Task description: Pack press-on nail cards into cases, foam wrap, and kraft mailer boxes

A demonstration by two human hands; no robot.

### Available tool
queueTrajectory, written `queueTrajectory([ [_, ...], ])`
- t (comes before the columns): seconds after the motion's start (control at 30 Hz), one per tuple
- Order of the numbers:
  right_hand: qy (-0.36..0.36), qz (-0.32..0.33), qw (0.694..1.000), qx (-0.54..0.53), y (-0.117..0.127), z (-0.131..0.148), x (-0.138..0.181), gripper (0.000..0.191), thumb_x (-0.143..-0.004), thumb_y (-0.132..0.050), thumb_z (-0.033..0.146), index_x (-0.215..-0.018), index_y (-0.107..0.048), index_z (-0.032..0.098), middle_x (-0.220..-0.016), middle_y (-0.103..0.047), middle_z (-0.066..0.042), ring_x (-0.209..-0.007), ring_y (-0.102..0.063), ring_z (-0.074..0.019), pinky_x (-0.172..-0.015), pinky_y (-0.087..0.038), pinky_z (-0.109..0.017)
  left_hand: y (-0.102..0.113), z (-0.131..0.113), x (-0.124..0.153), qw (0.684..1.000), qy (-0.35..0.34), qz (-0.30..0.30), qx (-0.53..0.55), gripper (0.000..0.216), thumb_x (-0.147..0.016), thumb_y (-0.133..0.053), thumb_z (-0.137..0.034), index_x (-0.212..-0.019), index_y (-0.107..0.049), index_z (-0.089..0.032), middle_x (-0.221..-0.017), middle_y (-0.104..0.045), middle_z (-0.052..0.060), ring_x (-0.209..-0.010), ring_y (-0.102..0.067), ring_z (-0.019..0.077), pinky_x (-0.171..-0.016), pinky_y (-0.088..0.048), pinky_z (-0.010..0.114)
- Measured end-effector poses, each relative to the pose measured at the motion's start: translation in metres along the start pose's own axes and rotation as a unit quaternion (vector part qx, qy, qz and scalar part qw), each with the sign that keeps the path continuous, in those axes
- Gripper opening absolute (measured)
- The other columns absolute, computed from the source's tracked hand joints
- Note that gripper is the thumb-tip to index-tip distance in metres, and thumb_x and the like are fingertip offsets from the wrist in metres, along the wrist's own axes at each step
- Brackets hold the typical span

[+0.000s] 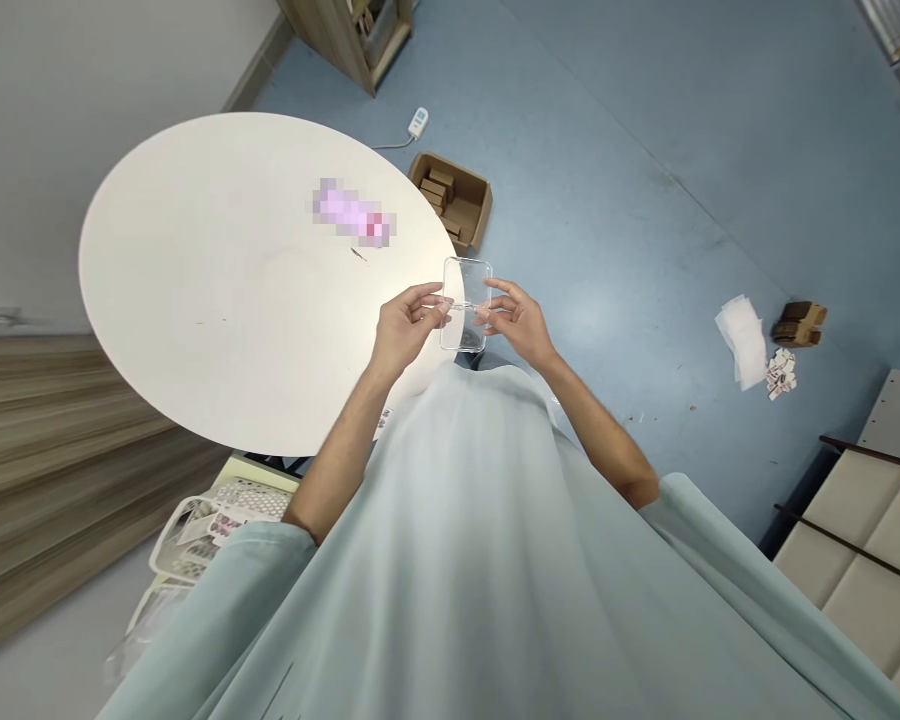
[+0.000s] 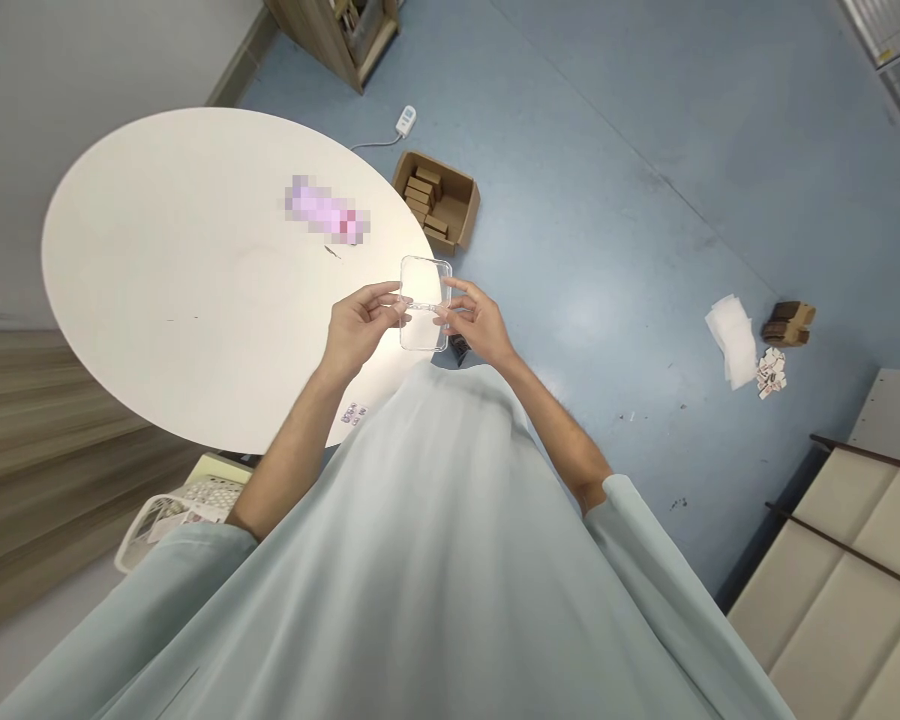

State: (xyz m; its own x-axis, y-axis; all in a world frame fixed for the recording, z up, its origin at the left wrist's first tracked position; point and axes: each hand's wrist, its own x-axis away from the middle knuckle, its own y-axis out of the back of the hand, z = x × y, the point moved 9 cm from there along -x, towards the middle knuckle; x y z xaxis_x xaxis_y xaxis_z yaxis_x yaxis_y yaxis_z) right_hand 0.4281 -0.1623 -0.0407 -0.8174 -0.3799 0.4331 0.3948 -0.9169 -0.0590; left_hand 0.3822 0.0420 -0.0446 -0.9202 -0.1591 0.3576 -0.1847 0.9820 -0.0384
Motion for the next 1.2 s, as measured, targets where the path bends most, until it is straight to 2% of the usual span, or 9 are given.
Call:
queueTrajectory([
  [0.23,-0.001,0.002,1.0,0.004,0.005,-0.003,0.004,0.082,-0.082,-0.09,0.074,-0.149,-0.067,0.034,-0.113,-0.081,-0.003,-0.106,-0.084,-0.0251,-0.091,-0.074,-0.039,-0.01,-0.007,0.002,1.0,-0.001,0.019,0.003,0.058,-0.079,-0.097,-0.052,-0.123,-0.081,-0.018,-0.107,-0.083,0.009,-0.086,-0.08,0.0211,-0.09,-0.069,0.042],
  [0.4,0.008,-0.017,1.0,0.0,0.011,-0.001,0.005,0.082,-0.082,-0.088,0.083,-0.146,-0.068,0.035,-0.114,-0.082,-0.003,-0.107,-0.084,-0.0259,-0.096,-0.074,-0.042,-0.015,-0.013,0.0,1.0,0.0,0.025,-0.006,0.057,-0.079,-0.099,-0.055,-0.119,-0.082,-0.019,-0.101,-0.083,0.008,-0.09,-0.081,0.023,-0.092,-0.069,0.042],
  [0.57,0.006,-0.034,0.999,0.002,0.014,0.002,0.006,0.087,-0.081,-0.087,0.085,-0.149,-0.067,0.035,-0.115,-0.082,-0.003,-0.109,-0.084,-0.026,-0.089,-0.074,-0.038,-0.017,-0.015,-0.007,1.0,-0.001,0.03,-0.008,0.061,-0.077,-0.1,-0.062,-0.116,-0.083,-0.019,-0.096,-0.083,0.008,-0.087,-0.081,0.0235,-0.089,-0.069,0.042],
  [0.77,-0.012,-0.054,0.998,-0.018,0.02,0.006,0.014,0.089,-0.085,-0.091,0.074,-0.16,-0.059,0.039,-0.121,-0.081,-0.003,-0.112,-0.084,-0.0264,-0.082,-0.075,-0.034,-0.025,-0.014,-0.011,0.998,0.005,0.053,-0.03,0.062,-0.079,-0.097,-0.07,-0.115,-0.086,-0.02,-0.104,-0.086,0.009,-0.085,-0.08,0.0227,-0.087,-0.069,0.041],
  [0.87,-0.013,-0.067,0.998,-0.01,0.023,0.008,0.018,0.1,-0.086,-0.092,0.071,-0.171,-0.05,0.04,-0.116,-0.081,-0.001,-0.111,-0.084,-0.026,-0.081,-0.075,-0.032,-0.032,-0.014,-0.011,0.997,0.009,0.073,-0.039,0.059,-0.077,-0.099,-0.068,-0.11,-0.086,-0.021,-0.106,-0.087,0.011,-0.089,-0.081,0.0245,-0.088,-0.069,0.041],
  [0.97,0.006,-0.08,0.997,-0.001,0.027,0.009,0.019,0.109,-0.084,-0.091,0.075,-0.175,-0.045,0.038,-0.109,-0.08,0.001,-0.106,-0.084,-0.0246,-0.077,-0.073,-0.029,-0.037,-0.01,-0.012,0.996,0.024,0.088,-0.024,0.056,-0.078,-0.1,-0.066,-0.105,-0.084,-0.02,-0.099,-0.086,0.012,-0.09,-0.082,0.0261,-0.089,-0.07,0.044],
  [1.07,0.014,-0.066,0.998,0.002,0.028,0.004,0.017,0.105,-0.084,-0.086,0.08,-0.171,-0.05,0.036,-0.108,-0.079,0.0,-0.107,-0.084,-0.0247,-0.077,-0.073,-0.031,-0.04,-0.008,-0.014,0.995,0.031,0.091,-0.008,0.055,-0.076,-0.102,-0.061,-0.106,-0.083,-0.019,-0.097,-0.086,0.011,-0.09,-0.083,0.0262,-0.089,-0.071,0.045],
  [1.2,0.019,-0.064,0.998,0.001,0.032,-0.006,0.016,0.09,-0.082,-0.086,0.082,-0.154,-0.064,0.033,-0.113,-0.081,-0.003,-0.106,-0.083,-0.0256,-0.079,-0.073,-0.034,-0.044,-0.008,-0.014,0.995,0.033,0.091,0.004,0.058,-0.073,-0.104,-0.058,-0.11,-0.084,-0.018,-0.099,-0.086,0.011,-0.093,-0.083,0.0263,-0.091,-0.071,0.045],
])
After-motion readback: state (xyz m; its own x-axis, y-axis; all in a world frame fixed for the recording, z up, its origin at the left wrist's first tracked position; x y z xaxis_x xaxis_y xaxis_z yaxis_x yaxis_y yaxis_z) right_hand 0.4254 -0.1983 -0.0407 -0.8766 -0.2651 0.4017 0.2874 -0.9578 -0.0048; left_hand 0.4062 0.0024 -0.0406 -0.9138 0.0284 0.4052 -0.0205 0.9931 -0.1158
